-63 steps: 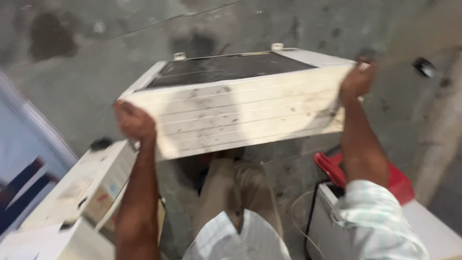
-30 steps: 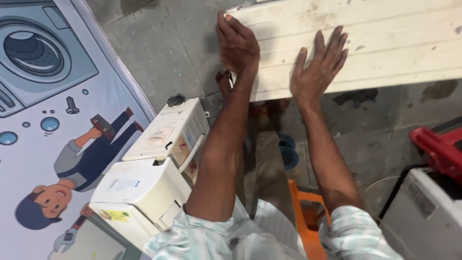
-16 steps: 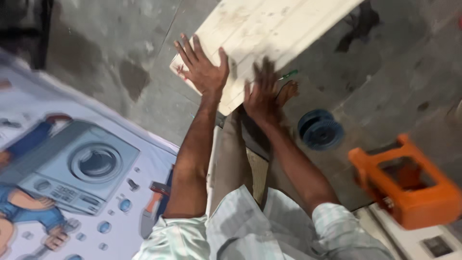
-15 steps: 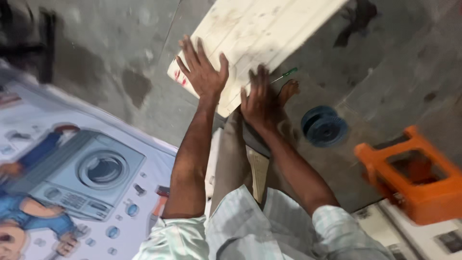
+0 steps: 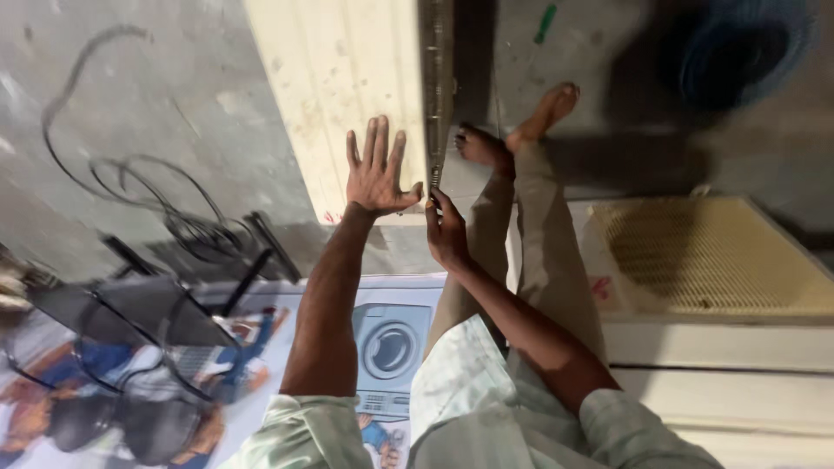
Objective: The person sits on the floor and uses a screwdriver to unscrew the grille of a Voltas air conditioner outdoor unit. They then detach the front cover panel, lift it off the unit, and carry the panel across the floor.
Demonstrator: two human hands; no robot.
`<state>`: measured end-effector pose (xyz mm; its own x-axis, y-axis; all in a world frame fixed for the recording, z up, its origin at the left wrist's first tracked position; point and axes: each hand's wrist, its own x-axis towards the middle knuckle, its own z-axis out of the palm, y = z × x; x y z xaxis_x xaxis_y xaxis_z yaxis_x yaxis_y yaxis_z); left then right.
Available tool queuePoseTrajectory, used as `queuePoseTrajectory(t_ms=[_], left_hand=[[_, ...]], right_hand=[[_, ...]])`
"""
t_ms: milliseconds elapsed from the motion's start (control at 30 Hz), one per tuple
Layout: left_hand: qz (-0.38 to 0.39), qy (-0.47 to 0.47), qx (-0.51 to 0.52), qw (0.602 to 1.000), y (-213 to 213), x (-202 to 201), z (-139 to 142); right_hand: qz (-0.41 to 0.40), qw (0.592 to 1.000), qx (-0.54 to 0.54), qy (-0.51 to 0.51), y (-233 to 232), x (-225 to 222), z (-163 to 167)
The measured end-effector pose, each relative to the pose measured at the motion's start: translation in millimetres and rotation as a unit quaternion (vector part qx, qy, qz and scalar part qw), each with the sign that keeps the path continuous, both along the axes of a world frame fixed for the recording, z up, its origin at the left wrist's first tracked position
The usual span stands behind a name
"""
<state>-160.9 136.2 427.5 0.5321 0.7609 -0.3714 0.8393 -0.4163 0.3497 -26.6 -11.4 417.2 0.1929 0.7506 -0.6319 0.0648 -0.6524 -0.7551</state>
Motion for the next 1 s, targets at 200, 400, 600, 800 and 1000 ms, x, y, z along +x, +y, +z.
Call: queuePoseTrajectory(t_ms=[200,400,600,800,1000], left_hand=[[-0.049,0.032,0.007,0.998,3,15,12],[-0.057,0.03,0.071,0.995,-6,7,14],[-0.056,0.008,0.108,0.993,-15,13,3],[-0.078,-0.037,0.142,0.986,-34,-11,-17],[-0.1,-0.022,0.184,0.978,-51,-16,-32]], right_hand=[[-0.066,0.995,-0.074,-0.032,9,3,-1],[-0.11,0.987,-0.092,-0.069,13,-10,-3],[-0.365,0.863,-0.247,0.248,8,15,-26],[-0.551,0.753,-0.217,0.288,-16,-28,-74],[-0.544,0.803,-0.133,0.204,-32,-57,-92]])
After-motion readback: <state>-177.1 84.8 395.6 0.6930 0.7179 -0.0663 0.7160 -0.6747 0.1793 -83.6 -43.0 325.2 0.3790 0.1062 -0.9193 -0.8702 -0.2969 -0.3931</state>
